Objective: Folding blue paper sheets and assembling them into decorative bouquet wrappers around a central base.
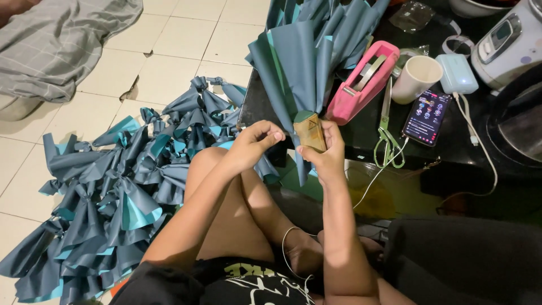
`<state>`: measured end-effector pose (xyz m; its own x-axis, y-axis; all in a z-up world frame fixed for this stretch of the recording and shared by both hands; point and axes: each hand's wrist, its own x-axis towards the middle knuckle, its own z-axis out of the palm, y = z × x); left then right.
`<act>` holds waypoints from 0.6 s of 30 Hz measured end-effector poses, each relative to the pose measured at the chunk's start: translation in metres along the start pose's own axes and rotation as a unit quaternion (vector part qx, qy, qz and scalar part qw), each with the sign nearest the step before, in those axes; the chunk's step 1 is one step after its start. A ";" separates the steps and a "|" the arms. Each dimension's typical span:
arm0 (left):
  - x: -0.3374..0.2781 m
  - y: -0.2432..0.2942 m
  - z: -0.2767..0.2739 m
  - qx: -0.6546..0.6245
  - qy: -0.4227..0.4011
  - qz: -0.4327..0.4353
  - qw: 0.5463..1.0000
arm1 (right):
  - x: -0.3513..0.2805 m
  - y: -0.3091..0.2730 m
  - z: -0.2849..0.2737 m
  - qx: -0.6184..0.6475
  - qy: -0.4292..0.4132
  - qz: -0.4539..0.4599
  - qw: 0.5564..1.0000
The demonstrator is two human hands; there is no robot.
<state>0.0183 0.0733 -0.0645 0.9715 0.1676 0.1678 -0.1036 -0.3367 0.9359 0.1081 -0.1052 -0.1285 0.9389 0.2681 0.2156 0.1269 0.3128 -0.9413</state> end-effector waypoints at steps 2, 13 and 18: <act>0.005 -0.003 0.002 -0.007 -0.008 -0.002 1.000 | -0.001 0.000 0.001 0.022 -0.008 0.012 1.000; 0.031 0.010 -0.022 0.036 -0.086 0.035 0.995 | -0.001 -0.022 -0.003 0.010 -0.031 0.013 0.999; 0.087 -0.087 0.009 -0.149 -0.134 0.023 0.979 | -0.004 -0.038 -0.005 -0.052 -0.024 -0.017 0.998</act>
<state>0.1134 0.1084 -0.1343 0.9814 -0.1033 0.1617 -0.1670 -0.0453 0.9849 0.1016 -0.1231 -0.0948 0.9178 0.3023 0.2573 0.1932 0.2261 -0.9547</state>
